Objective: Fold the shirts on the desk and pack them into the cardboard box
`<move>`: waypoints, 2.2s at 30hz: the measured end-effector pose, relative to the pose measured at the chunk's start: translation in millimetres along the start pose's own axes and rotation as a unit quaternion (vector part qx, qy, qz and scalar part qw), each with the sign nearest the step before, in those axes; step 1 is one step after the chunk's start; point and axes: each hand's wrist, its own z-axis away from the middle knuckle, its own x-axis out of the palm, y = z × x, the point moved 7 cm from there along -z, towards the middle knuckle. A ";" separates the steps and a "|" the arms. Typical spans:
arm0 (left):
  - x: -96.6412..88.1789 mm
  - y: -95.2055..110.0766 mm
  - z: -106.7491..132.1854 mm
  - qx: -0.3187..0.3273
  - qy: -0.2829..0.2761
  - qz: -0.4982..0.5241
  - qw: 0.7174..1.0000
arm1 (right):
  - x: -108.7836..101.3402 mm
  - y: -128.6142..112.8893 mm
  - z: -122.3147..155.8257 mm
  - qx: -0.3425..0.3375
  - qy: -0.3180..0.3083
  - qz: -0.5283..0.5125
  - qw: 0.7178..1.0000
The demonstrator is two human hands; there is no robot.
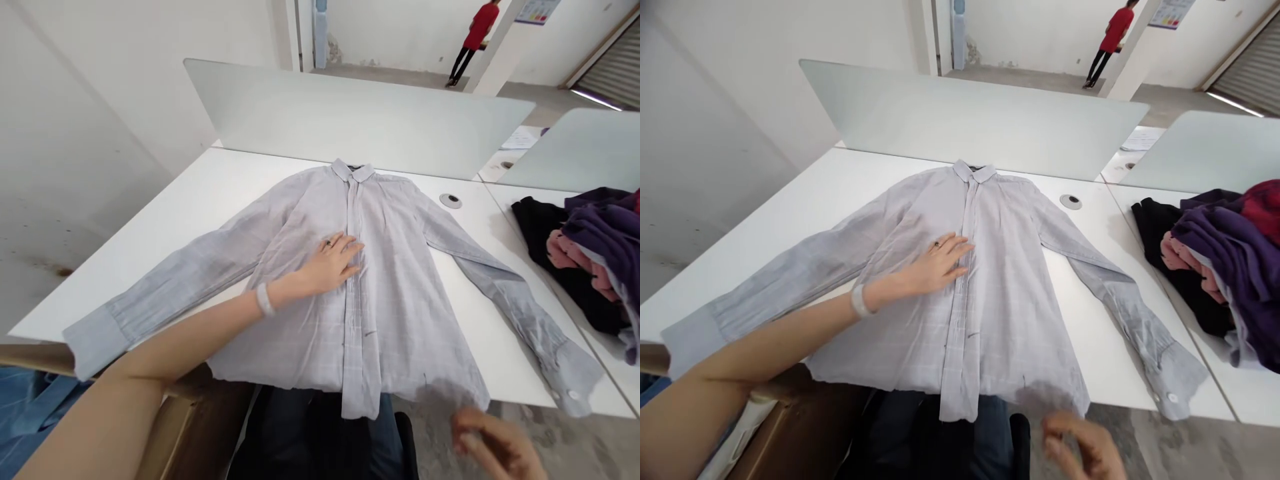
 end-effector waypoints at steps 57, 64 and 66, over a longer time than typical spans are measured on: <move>150.4 67.0 209.4 -0.465 0.054 0.733 0.493 | -41.2 74.1 4.7 0.012 0.337 -0.274 0.901; 137.9 66.5 212.5 -0.452 0.048 0.722 0.522 | -34.9 88.0 0.6 0.035 0.278 -0.222 0.934; 135.4 64.8 214.6 -0.457 0.049 0.711 0.532 | -37.8 90.5 0.9 0.031 0.284 -0.204 0.936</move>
